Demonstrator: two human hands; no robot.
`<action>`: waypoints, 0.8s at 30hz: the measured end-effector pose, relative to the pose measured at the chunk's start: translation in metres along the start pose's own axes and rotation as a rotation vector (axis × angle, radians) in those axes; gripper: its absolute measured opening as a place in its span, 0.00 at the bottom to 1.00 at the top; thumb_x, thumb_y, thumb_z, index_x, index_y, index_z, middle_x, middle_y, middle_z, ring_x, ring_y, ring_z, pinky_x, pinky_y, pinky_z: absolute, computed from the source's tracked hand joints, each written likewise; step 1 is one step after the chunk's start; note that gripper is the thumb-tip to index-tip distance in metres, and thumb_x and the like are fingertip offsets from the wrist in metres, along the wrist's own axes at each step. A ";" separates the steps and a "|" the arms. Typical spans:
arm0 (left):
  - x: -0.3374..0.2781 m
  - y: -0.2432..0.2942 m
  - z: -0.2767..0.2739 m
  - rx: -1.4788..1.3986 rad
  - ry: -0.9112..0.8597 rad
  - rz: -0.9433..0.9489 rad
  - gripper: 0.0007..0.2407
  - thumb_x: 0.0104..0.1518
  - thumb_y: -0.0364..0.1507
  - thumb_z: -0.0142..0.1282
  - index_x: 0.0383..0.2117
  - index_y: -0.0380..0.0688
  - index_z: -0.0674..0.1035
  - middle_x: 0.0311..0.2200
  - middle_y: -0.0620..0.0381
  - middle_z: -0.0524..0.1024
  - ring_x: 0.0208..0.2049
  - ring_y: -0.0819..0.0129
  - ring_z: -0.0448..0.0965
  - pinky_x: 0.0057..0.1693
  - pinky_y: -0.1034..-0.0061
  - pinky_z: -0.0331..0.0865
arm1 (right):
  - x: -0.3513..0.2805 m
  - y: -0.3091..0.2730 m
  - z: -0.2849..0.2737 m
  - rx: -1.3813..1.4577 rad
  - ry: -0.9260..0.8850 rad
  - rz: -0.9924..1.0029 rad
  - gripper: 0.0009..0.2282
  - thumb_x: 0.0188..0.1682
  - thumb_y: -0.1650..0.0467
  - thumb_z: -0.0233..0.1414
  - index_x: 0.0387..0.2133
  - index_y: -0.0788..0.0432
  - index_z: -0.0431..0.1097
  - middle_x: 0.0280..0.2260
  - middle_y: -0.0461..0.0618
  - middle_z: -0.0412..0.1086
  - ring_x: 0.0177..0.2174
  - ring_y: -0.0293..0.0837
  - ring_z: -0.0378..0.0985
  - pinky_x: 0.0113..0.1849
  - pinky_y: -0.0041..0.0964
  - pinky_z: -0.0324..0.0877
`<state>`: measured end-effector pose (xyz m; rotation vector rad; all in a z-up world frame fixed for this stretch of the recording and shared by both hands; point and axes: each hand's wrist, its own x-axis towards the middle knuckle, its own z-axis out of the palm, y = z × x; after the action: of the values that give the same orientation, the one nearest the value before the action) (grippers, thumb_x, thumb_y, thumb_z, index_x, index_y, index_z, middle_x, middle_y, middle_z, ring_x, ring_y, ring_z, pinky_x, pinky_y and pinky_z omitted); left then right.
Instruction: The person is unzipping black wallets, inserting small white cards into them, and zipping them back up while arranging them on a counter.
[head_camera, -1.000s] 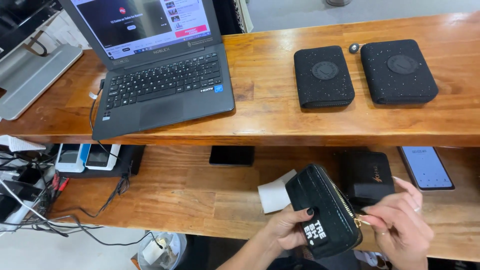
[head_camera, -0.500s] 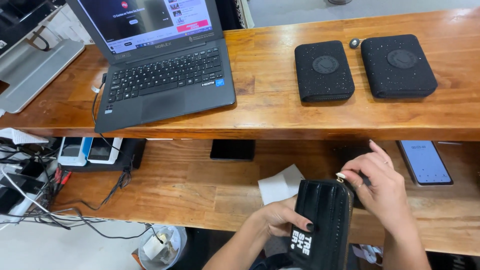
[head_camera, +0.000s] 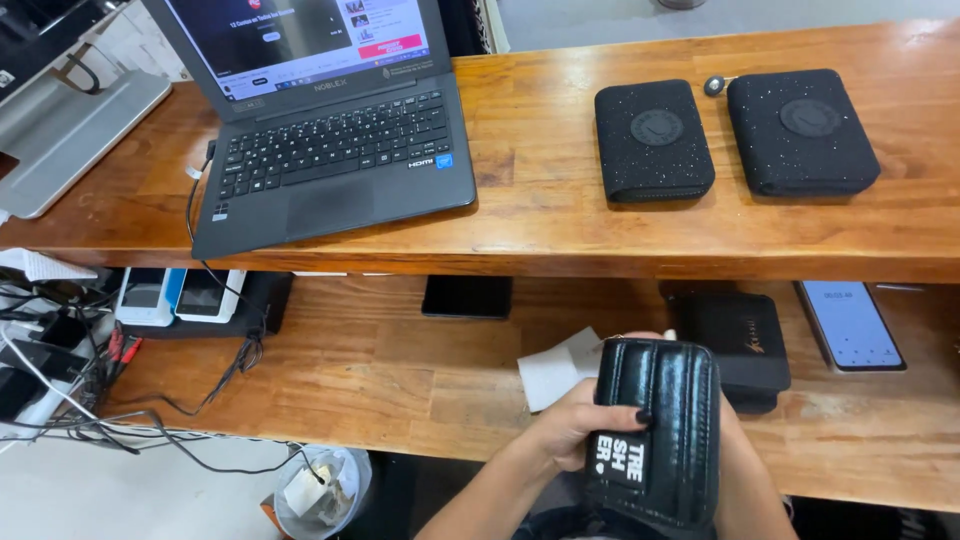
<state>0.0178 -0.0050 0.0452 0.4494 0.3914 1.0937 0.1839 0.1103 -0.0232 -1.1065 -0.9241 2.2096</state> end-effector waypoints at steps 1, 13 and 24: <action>0.001 0.001 0.000 0.001 -0.001 0.003 0.38 0.50 0.25 0.71 0.71 0.48 0.63 0.48 0.48 0.77 0.46 0.60 0.82 0.51 0.65 0.79 | -0.013 0.002 0.002 -0.002 -0.002 -0.001 0.17 0.58 0.59 0.43 0.41 0.60 0.72 0.34 0.63 0.75 0.35 0.58 0.78 0.39 0.60 0.75; 0.012 -0.008 0.010 0.962 0.501 0.135 0.36 0.51 0.56 0.46 0.65 0.50 0.64 0.50 0.51 0.63 0.47 0.65 0.74 0.50 0.70 0.77 | -0.121 -0.038 0.009 -0.399 0.518 -0.264 0.28 0.47 0.77 0.50 0.65 0.55 0.61 0.59 0.58 0.68 0.53 0.52 0.73 0.47 0.51 0.74; -0.014 0.038 0.041 1.179 0.515 0.636 0.07 0.56 0.22 0.60 0.38 0.48 0.84 0.09 0.70 0.66 0.13 0.85 0.64 0.30 0.84 0.68 | -0.096 0.030 -0.198 -0.467 0.940 -0.973 0.20 0.62 0.78 0.52 0.67 0.68 0.63 0.60 0.60 0.66 0.56 0.48 0.69 0.60 0.41 0.67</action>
<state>0.0039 -0.0094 0.1010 1.4022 1.4433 1.5168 0.3966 0.0952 -0.0858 -1.2889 -1.1629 0.5853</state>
